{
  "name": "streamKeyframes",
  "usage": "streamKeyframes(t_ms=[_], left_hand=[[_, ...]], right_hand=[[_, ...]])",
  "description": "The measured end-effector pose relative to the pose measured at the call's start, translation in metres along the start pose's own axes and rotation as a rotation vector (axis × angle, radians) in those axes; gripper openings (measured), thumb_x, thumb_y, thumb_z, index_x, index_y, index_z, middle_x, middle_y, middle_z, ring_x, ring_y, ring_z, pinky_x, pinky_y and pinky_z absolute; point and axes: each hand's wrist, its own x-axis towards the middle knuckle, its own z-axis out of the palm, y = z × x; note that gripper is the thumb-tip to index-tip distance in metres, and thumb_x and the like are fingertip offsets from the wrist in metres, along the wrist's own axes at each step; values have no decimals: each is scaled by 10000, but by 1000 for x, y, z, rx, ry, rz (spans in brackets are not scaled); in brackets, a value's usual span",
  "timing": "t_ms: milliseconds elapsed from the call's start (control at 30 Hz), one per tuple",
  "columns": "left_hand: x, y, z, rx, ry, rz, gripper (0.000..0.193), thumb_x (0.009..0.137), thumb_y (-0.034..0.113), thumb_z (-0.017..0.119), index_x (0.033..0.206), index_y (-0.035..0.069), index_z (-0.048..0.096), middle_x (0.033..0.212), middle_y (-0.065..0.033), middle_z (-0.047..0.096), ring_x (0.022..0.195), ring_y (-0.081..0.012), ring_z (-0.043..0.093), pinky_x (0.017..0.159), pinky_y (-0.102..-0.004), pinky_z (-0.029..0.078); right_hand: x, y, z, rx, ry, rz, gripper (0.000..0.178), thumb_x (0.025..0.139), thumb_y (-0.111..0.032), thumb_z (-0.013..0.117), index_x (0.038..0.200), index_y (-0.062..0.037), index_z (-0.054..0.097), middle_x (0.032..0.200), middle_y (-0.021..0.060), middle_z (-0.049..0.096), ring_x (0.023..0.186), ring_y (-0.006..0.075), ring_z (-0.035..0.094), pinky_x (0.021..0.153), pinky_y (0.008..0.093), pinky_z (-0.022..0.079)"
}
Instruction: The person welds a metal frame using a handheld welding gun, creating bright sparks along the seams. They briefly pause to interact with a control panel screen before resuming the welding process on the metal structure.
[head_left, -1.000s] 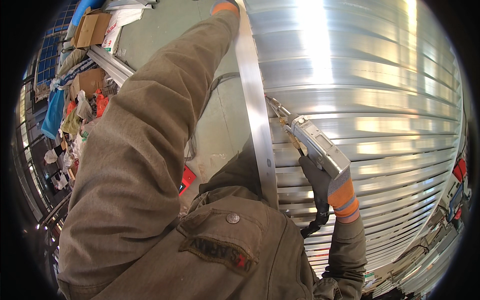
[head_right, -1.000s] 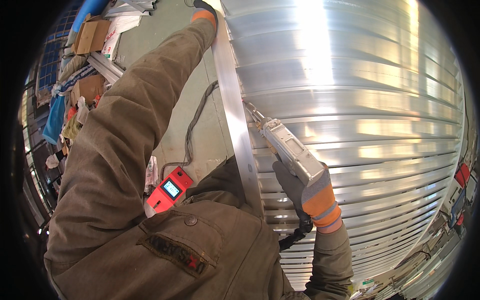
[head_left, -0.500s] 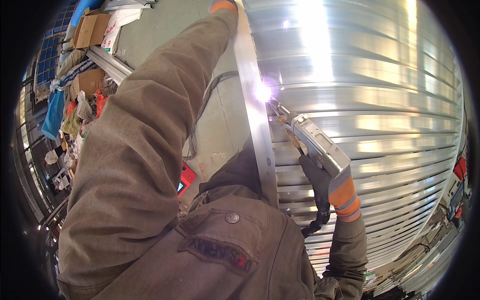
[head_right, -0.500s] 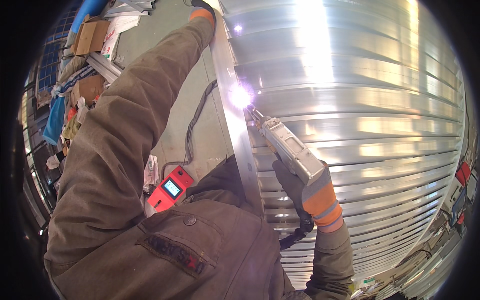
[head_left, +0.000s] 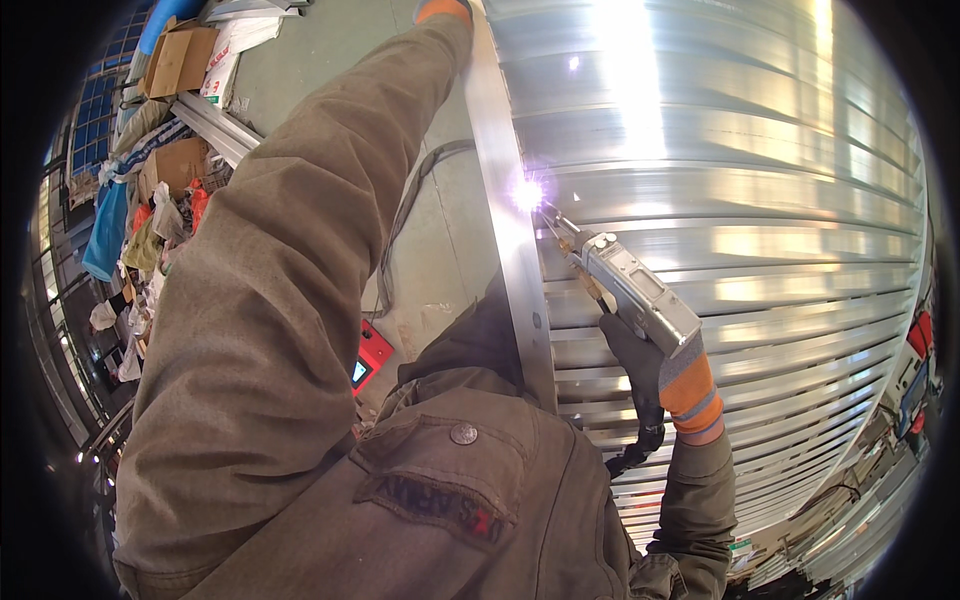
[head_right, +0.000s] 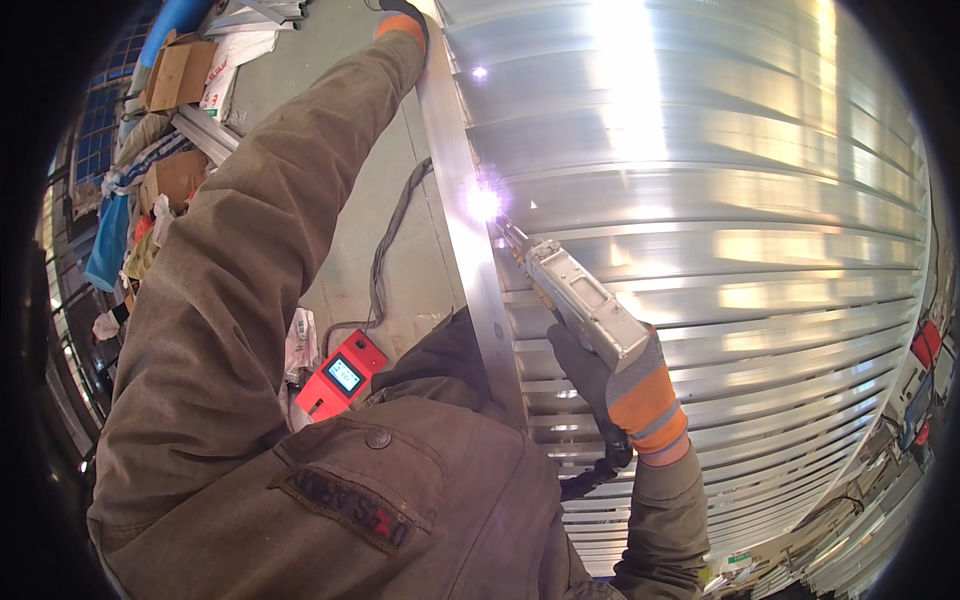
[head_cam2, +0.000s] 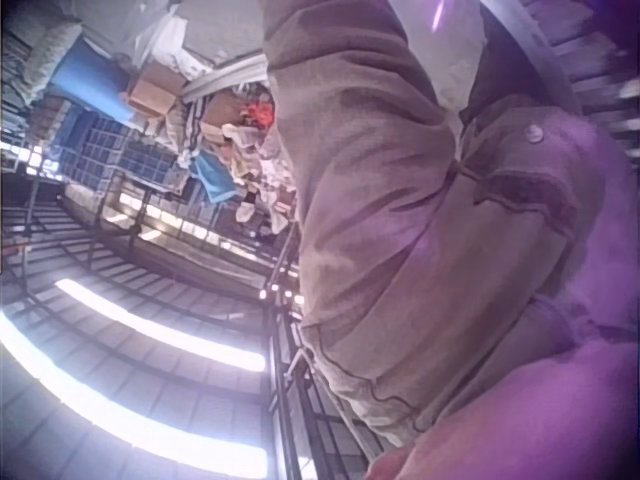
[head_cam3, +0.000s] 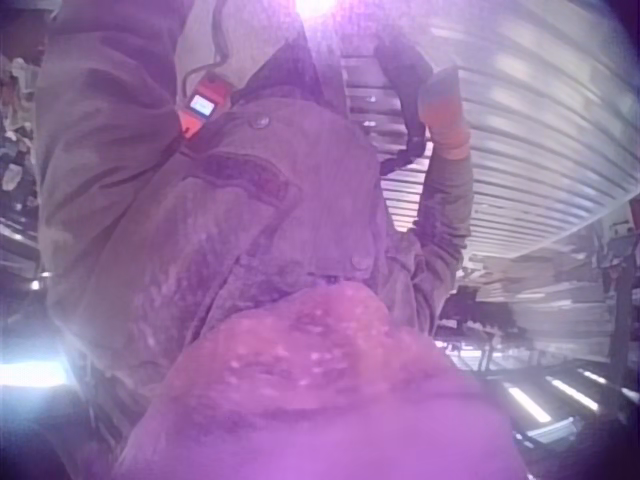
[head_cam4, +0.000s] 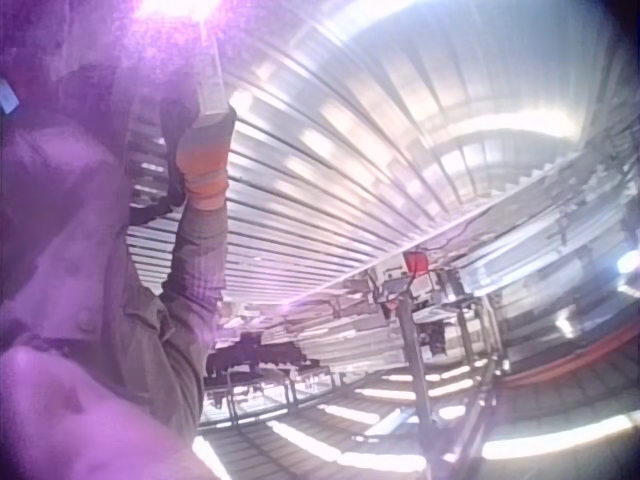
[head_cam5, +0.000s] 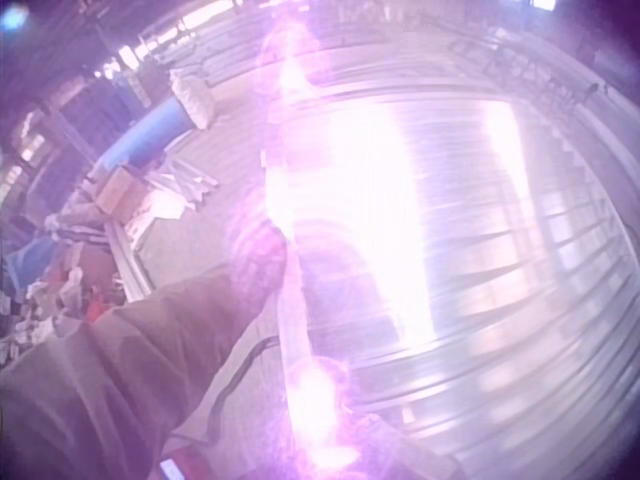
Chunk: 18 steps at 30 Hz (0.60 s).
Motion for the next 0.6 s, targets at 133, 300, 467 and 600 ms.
streamKeyframes(t_ms=[133,300,467,600], left_hand=[[-2,2,2,-73,-39,7,517,1190,422,452,1484,56,670,1367,-205,747,1333,-392,672,1172,-482,528],[-4,3,3,-140,-80,10,485,1192,397,472,1490,65,665,1372,-197,744,1337,-380,668,1177,-477,526],[-4,1,1,-188,-117,9,456,1193,371,493,1495,73,659,1377,-189,740,1341,-367,664,1182,-471,523],[-4,0,0,-222,-144,8,433,1195,351,509,1500,80,655,1381,-183,737,1345,-358,661,1185,-466,521]], right_hand=[[-2,4,-1,-72,-2,-68,284,1009,-130,844,1284,-63,816,902,66,804,753,251,799,696,375,647],[-3,5,-1,-78,-26,-48,259,1012,-146,835,1267,-99,830,918,55,809,765,245,803,700,376,647],[-5,0,-3,25,-51,103,241,1013,-152,830,1254,-131,840,929,45,812,773,237,805,702,369,645],[-3,-1,-5,33,-55,100,259,1019,-163,829,1273,-117,831,913,47,805,762,230,796,702,370,644]])
